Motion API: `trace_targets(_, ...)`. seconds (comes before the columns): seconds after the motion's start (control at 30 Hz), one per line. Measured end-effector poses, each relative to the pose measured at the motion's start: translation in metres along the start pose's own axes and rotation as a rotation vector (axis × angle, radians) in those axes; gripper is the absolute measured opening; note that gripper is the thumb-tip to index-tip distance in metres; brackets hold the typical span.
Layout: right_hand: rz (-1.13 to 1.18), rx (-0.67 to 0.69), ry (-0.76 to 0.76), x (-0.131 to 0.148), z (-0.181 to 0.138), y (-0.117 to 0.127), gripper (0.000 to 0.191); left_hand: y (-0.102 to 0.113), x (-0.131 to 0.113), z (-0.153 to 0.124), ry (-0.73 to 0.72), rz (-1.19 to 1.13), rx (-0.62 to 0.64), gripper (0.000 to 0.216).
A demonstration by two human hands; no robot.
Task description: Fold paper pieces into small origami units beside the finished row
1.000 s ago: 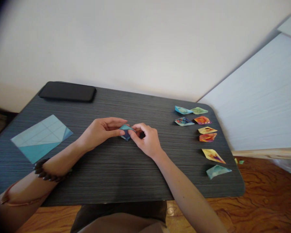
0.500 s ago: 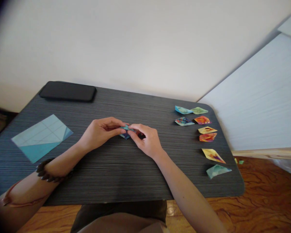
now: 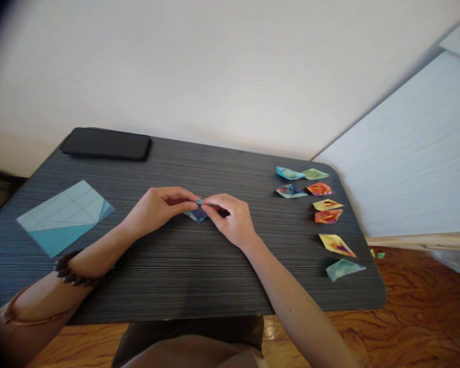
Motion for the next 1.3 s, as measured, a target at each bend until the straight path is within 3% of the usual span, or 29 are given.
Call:
trace_targets(0.57,0.281,0.039,-0.300,-0.015,0.002,0.000,0.015,0.001,-0.003,-0.002,0.054,-0.068,-0.083,0.024)
trace_targets(0.77,0.319,0.081,-0.240,-0.013,0.004,0.000,0.012,0.002,-0.003,-0.003,0.048,-0.095,-0.083,0.022)
trace_targets(1.0,0.285,0.044,-0.291,-0.015,0.002,-0.002,0.018,0.002,-0.002,-0.002,0.043,-0.090,-0.106,0.022)
trace_targets(1.3,-0.001,0.075,-0.040,-0.003,0.007,0.004,0.013,0.002,-0.003,-0.001,0.038,-0.034,-0.090,0.022)
Point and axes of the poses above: each hand's wrist, its own z-axis towards the middle knuckle, its own y-axis out of the back of the hand, x = y × z, the point moved 4 cm from there along z, towards the middle knuckle, and after that the axes turned 1 degree about -y, right-handed, at the moved point
